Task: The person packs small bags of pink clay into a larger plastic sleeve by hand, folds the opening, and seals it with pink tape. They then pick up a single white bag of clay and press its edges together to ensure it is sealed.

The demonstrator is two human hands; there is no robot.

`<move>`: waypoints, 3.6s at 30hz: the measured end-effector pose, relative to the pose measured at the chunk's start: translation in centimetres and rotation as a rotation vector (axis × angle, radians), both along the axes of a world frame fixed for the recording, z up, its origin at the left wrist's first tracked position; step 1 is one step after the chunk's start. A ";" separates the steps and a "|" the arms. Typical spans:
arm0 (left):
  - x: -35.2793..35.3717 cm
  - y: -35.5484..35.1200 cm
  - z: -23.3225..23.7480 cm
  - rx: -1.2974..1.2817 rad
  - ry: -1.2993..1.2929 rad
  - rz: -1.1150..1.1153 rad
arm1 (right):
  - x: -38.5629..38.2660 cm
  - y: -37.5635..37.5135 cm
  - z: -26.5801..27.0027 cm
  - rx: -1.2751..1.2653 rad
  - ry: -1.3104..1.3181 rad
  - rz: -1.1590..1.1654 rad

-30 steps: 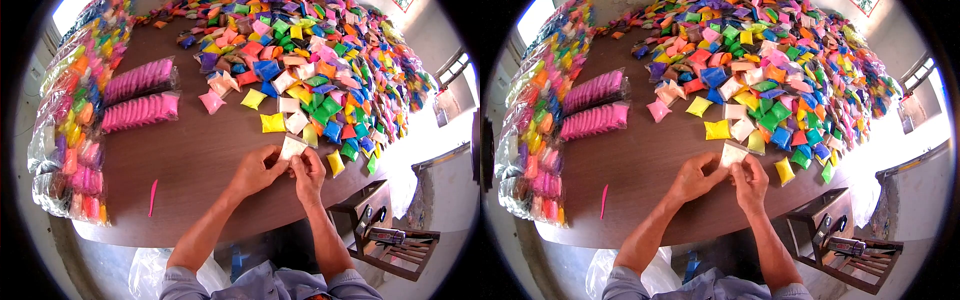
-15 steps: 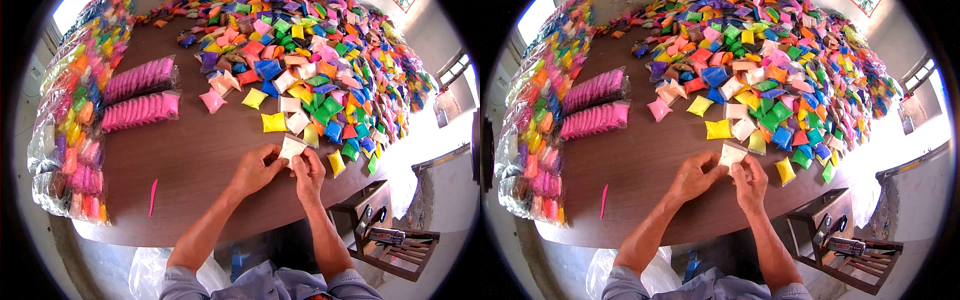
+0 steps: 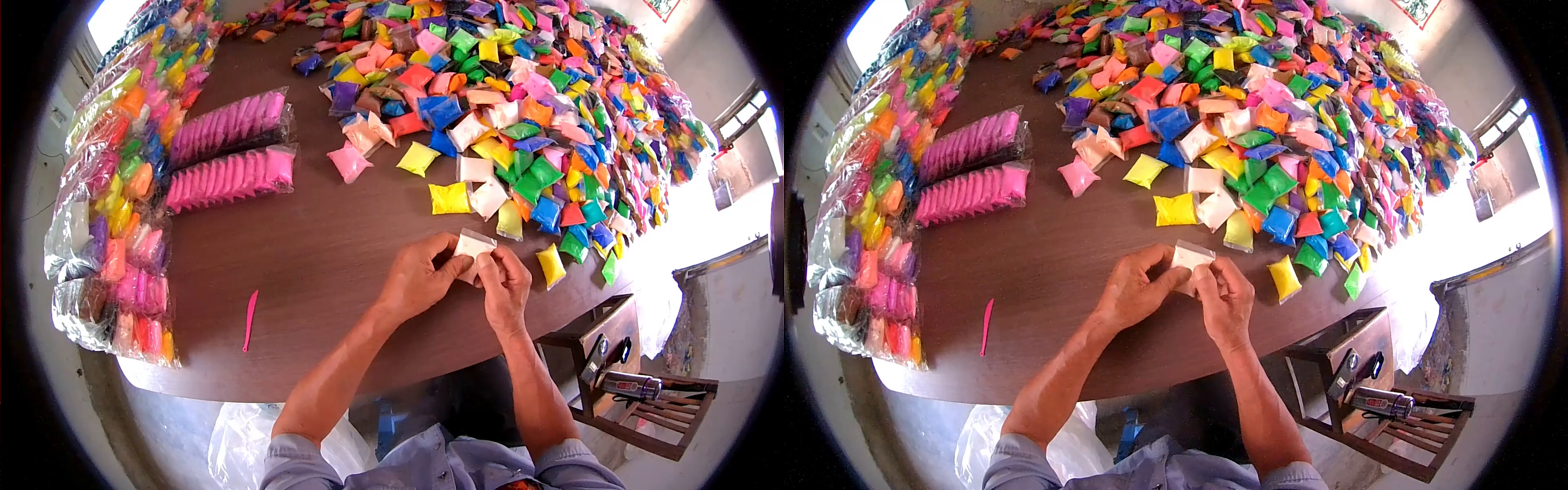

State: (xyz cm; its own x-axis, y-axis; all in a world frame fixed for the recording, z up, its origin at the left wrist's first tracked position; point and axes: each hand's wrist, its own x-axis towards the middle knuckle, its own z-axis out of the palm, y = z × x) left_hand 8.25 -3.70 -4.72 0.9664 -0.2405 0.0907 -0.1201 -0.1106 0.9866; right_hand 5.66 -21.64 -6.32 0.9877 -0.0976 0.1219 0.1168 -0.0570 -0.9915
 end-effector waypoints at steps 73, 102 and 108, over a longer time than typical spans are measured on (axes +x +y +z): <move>-13.0 -0.6 0.1 0.211 0.121 0.453 | -5.9 0.4 -0.6 0.050 -0.120 0.215; -13.2 0.2 -1.9 -0.161 0.138 0.508 | -6.3 0.7 -0.5 -0.070 -0.265 0.246; -13.1 -0.2 -1.4 -0.303 0.158 0.545 | -6.3 0.8 -0.5 -0.065 -0.252 0.224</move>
